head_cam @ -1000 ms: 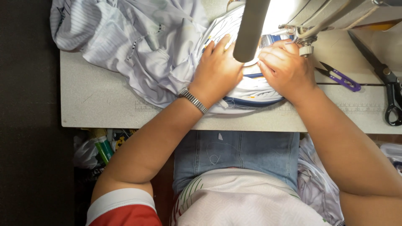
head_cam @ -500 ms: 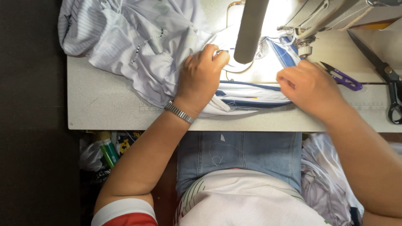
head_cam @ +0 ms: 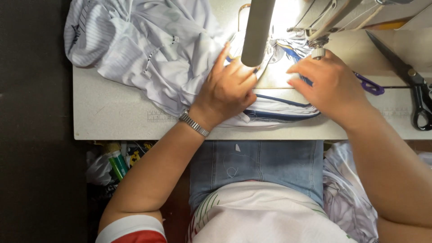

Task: The person is inspecting the collar of a garment and using thread snips to remove excess threads.

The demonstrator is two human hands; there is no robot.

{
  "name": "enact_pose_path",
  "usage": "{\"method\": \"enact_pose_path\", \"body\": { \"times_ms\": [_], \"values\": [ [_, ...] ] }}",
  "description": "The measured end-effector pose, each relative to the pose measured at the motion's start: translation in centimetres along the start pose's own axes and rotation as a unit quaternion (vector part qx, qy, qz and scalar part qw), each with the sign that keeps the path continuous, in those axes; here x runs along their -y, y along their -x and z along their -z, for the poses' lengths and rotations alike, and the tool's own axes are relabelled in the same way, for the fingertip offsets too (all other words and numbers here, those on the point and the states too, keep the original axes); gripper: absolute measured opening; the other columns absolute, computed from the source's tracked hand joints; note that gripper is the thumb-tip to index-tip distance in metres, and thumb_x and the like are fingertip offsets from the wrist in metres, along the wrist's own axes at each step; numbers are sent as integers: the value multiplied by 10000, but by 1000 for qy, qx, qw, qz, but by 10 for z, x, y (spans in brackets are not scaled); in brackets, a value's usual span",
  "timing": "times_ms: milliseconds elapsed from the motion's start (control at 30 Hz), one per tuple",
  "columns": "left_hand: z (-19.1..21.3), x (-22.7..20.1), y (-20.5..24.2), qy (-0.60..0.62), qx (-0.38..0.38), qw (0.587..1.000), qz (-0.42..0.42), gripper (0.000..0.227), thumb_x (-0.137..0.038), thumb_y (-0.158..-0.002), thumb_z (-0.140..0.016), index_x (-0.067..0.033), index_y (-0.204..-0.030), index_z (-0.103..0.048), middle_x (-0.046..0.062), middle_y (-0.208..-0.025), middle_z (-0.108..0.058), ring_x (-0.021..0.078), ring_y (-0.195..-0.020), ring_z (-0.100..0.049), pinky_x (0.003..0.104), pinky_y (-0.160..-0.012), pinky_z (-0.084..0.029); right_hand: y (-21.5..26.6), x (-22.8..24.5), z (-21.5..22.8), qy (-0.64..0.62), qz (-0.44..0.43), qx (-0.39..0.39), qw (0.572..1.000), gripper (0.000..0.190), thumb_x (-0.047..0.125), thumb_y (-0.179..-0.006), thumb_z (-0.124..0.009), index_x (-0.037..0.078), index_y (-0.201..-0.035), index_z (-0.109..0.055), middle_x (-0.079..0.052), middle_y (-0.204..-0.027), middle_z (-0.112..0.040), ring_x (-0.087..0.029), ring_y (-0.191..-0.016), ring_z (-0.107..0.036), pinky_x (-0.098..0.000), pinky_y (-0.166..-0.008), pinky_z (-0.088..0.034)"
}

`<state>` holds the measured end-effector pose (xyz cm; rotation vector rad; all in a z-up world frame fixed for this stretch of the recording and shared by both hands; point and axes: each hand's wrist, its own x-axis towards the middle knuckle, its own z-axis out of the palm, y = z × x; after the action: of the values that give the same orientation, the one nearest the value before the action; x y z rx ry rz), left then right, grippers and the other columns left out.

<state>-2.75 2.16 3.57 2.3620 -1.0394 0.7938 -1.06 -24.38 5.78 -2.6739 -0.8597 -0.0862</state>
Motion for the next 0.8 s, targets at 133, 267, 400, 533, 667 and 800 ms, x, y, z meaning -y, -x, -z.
{"method": "enact_pose_path", "body": {
  "times_ms": [133,267,400,533,667,800],
  "values": [
    [-16,5,-1,-42,-54,998,-1,107,-26,-847,-569,-105,-796,-517,29,-637,-459,224,-578,-477,498,-1096,-454,-21,3,-32,-25,84,-123,988,126,97,-1057,-723,64,-1168,-771,-73,-1136,-754,-282,-1131,-701,-384,-978,-533],
    [-25,13,0,-152,-40,987,21,113,-293,-1000,-675,-241,-905,-704,-18,-633,-535,203,-659,-580,424,-1020,-439,-38,5,-52,-49,121,-154,979,46,5,-1007,-733,23,-1024,-772,-70,-1026,-755,-275,-1014,-678,-359,-961,-527],
    [-38,30,24,-124,-58,991,1,271,-195,-701,-824,-157,-896,-639,12,-778,-553,182,-716,-617,558,-963,-494,-46,-12,-73,-24,156,-209,965,97,151,-1008,-771,85,-938,-761,-85,-966,-767,-293,-892,-726,-398,-793,-596],
    [-22,25,24,-66,-104,992,14,175,-111,-821,-803,-133,-918,-658,41,-970,-635,211,-857,-692,461,-954,-534,-44,-3,-65,-48,158,-219,962,84,141,-1001,-786,60,-1016,-772,-120,-1033,-766,-335,-929,-724,-429,-827,-591],
    [-24,18,26,-4,-150,988,41,152,-102,-905,-758,-123,-1004,-645,48,-912,-666,217,-838,-719,470,-959,-555,-37,0,-58,-91,146,-247,954,109,36,-960,-806,4,-1060,-779,-170,-1063,-754,-383,-973,-720,-451,-859,-588],
    [-28,18,30,-44,-125,989,73,209,-349,-986,-673,-148,-997,-617,-50,-620,-569,125,-564,-642,396,-861,-562,-35,8,-47,-122,132,-253,950,58,3,-967,-812,18,-1021,-795,-155,-1012,-764,-373,-937,-730,-432,-826,-589]
  ]
}}
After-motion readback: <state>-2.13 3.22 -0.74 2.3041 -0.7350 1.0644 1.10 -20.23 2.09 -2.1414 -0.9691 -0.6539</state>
